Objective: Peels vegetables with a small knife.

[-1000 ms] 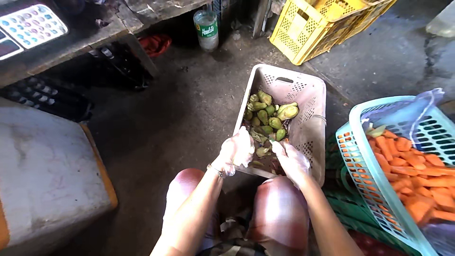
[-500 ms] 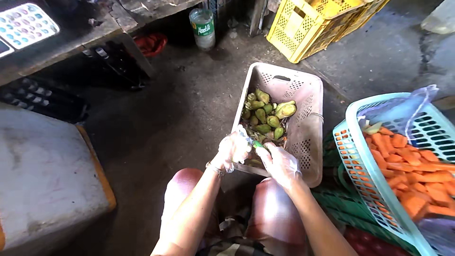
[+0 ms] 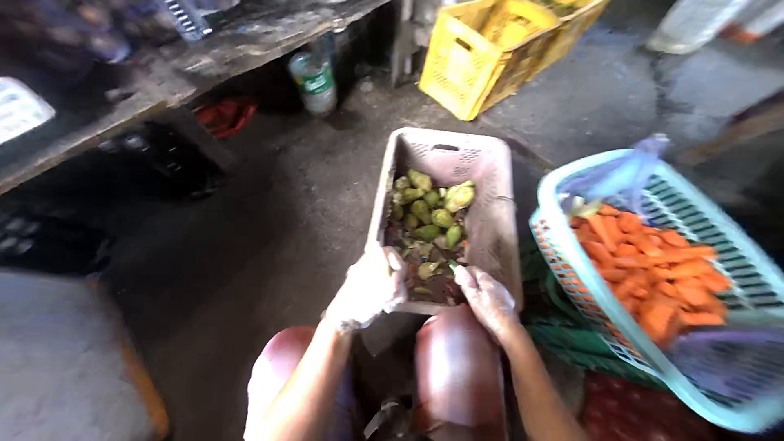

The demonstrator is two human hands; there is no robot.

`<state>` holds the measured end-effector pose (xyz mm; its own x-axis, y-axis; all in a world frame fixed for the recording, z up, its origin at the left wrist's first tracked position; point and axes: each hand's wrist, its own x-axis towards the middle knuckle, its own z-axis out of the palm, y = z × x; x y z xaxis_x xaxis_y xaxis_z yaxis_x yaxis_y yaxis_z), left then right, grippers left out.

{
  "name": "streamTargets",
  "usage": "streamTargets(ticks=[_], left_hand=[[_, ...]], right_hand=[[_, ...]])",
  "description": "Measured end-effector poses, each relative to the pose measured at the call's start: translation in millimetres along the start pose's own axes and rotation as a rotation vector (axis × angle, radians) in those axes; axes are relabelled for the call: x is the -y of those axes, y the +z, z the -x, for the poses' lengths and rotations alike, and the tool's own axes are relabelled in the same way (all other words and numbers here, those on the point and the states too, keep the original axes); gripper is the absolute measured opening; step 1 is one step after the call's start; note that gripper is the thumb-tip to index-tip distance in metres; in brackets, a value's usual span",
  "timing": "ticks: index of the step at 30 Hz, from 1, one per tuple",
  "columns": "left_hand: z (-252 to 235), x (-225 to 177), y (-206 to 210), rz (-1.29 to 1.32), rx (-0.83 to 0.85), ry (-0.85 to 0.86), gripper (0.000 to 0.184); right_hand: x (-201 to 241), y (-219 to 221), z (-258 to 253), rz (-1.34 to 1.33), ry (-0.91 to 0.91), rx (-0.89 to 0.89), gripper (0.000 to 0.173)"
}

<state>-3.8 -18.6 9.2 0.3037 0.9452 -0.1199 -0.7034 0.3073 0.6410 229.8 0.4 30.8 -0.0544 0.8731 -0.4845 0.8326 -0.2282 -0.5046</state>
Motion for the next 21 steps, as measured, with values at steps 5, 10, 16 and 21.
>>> streamTargets(ticks=[5, 10, 16, 21], left_hand=[[-62.0, -3.9, 75.2, -0.066, -0.121, -0.258, 0.049], [-135.8, 16.4, 164.7, -0.555, 0.015, -0.249, 0.028], [-195.6, 59.4, 222.1, -1.375, -0.043, -0.011, 0.035], [-223.2, 94.3, 242.4, -1.676, 0.118, 0.216, 0.055]], right_hand=[[-62.4, -5.0, 27.0, -0.235, 0.041, -0.059, 0.048], [-110.7, 3.3, 44.6, -0.254, 0.113, 0.041, 0.053], [-144.8, 11.0, 52.6, -0.436, 0.166, 0.033, 0.049], [-158.9, 15.7, 49.3, -0.491, 0.159, 0.035, 0.05]])
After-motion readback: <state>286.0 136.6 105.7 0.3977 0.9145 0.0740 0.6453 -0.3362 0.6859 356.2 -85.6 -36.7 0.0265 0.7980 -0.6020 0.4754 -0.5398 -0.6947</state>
